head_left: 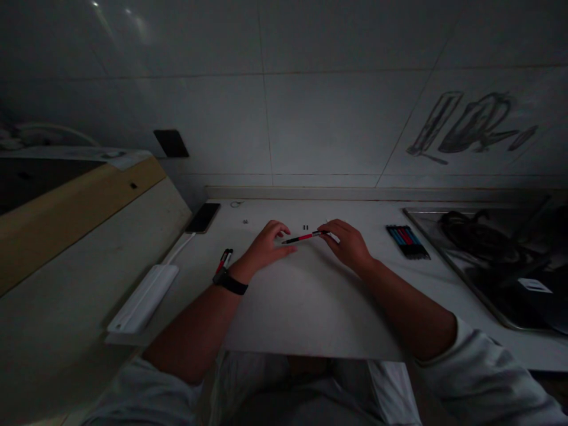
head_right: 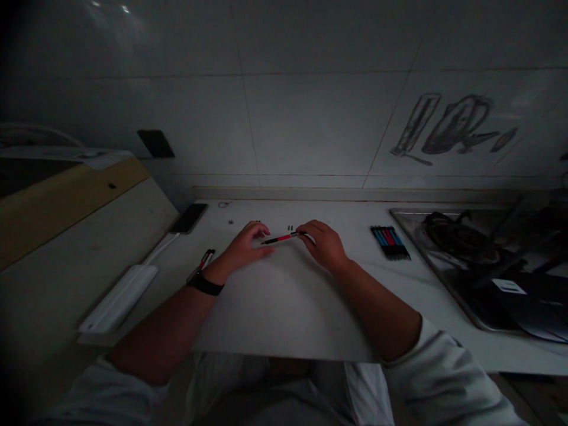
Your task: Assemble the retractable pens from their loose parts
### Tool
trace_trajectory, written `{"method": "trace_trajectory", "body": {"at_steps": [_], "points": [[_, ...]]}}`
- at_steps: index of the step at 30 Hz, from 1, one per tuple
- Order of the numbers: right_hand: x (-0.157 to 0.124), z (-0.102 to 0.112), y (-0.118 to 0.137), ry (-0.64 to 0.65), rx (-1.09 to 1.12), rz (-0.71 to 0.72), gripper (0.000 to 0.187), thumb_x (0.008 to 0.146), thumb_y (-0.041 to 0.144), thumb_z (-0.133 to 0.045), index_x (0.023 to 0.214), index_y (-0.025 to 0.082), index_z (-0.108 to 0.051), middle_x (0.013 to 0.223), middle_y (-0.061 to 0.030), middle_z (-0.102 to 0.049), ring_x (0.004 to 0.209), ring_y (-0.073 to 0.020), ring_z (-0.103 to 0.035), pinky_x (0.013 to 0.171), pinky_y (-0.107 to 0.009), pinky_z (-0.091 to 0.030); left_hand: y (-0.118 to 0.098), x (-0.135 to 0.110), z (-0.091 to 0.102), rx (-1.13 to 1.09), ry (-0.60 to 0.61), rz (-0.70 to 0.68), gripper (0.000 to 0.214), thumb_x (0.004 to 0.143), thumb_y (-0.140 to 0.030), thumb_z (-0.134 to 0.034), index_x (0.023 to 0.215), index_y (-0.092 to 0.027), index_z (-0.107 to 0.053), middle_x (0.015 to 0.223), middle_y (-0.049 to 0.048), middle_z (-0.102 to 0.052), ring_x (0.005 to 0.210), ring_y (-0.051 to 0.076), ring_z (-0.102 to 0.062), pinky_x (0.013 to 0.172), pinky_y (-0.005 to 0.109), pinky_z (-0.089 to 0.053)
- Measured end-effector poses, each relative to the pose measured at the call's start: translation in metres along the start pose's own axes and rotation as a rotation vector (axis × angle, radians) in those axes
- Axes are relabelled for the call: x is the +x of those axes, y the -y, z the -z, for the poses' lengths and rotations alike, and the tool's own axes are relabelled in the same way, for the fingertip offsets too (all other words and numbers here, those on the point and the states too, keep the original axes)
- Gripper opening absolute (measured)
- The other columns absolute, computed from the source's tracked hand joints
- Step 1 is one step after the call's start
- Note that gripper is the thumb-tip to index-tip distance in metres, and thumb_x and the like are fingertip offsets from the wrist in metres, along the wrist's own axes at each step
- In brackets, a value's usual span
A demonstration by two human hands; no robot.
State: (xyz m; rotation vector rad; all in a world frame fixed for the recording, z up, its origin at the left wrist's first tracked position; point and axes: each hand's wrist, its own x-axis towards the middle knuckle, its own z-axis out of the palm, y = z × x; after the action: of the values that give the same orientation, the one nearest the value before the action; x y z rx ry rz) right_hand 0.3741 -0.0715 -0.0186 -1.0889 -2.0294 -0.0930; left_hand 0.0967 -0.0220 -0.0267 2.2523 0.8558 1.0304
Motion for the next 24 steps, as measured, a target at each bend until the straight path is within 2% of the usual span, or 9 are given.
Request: {"method": "trace_trajectory", "body": {"at_steps": [2,5,9,17,20,24], "points": [[0.0,0.001,0.002,-0.003,0.002,-0.006,0.02,0.104,0.032,-0.057,0.113,0.023,-0.072,0.105,-0.0099,-0.074,0.097,-0.0247,-0.069,0.088,-0.04,-0.057,0.001,0.0,-0.001,-0.023,0.024,0.026,0.023,0.096,-0.043,-0.066,0.1,-0.021,-0.069,0.109,0.0071,-0.062,0.104,0.021,-0.063,0.097,0.039,-0.053],[0.001,0.001,0.004,0.013,0.01,-0.02,0.022,0.104,0.035,-0.056,0.113,0.024,-0.073,0.105,-0.0099,-0.075,0.097,-0.0252,-0.069,0.089,-0.041,-0.057,0.004,0.001,-0.004,-0.057,0.065,0.061,0.033,0.104,-0.041,-0.051,0.09,-0.02,-0.072,0.108,0.0077,-0.065,0.104,0.021,-0.065,0.1,0.04,-0.053],[0.0,0.0,0.001,0.051,0.021,-0.045,0.025,0.104,0.039,-0.056,0.114,0.026,-0.075,0.104,-0.0102,-0.076,0.096,-0.0263,-0.07,0.088,-0.044,-0.057,0.003,0.003,-0.005,-0.052,0.078,0.036,0.029,0.102,-0.038,-0.056,0.085,-0.02,-0.07,0.105,0.0074,-0.067,0.101,0.02,-0.066,0.098,0.04,-0.054],[0.0,-0.001,0.001,0.077,0.078,-0.102,0.024,0.101,0.041,-0.06,0.11,0.024,-0.075,0.1,-0.0097,-0.075,0.092,-0.0248,-0.07,0.086,-0.042,-0.056,0.003,0.004,0.0,0.061,-0.047,-0.042,0.012,0.098,-0.028,-0.065,0.089,-0.02,-0.069,0.109,0.0068,-0.065,0.107,0.02,-0.064,0.101,0.042,-0.052],[0.002,-0.007,-0.002,0.029,0.27,-0.25,0.021,0.094,0.042,-0.068,0.1,0.024,-0.075,0.094,-0.0074,-0.075,0.085,-0.0222,-0.07,0.081,-0.039,-0.056,0.003,0.003,-0.001,0.071,-0.095,-0.073,0.007,0.092,-0.024,-0.072,0.091,-0.02,-0.067,0.109,0.0065,-0.063,0.107,0.02,-0.063,0.1,0.041,-0.053],[0.005,-0.013,-0.003,-0.019,0.716,-0.501,0.026,0.082,0.046,-0.078,0.093,0.023,-0.072,0.085,-0.0027,-0.071,0.077,-0.0176,-0.067,0.075,-0.034,-0.056,-0.003,0.002,-0.006,0.029,-0.107,-0.115,0.011,0.088,-0.023,-0.075,0.093,-0.02,-0.066,0.107,0.0066,-0.063,0.105,0.021,-0.063,0.098,0.041,-0.052]]}}
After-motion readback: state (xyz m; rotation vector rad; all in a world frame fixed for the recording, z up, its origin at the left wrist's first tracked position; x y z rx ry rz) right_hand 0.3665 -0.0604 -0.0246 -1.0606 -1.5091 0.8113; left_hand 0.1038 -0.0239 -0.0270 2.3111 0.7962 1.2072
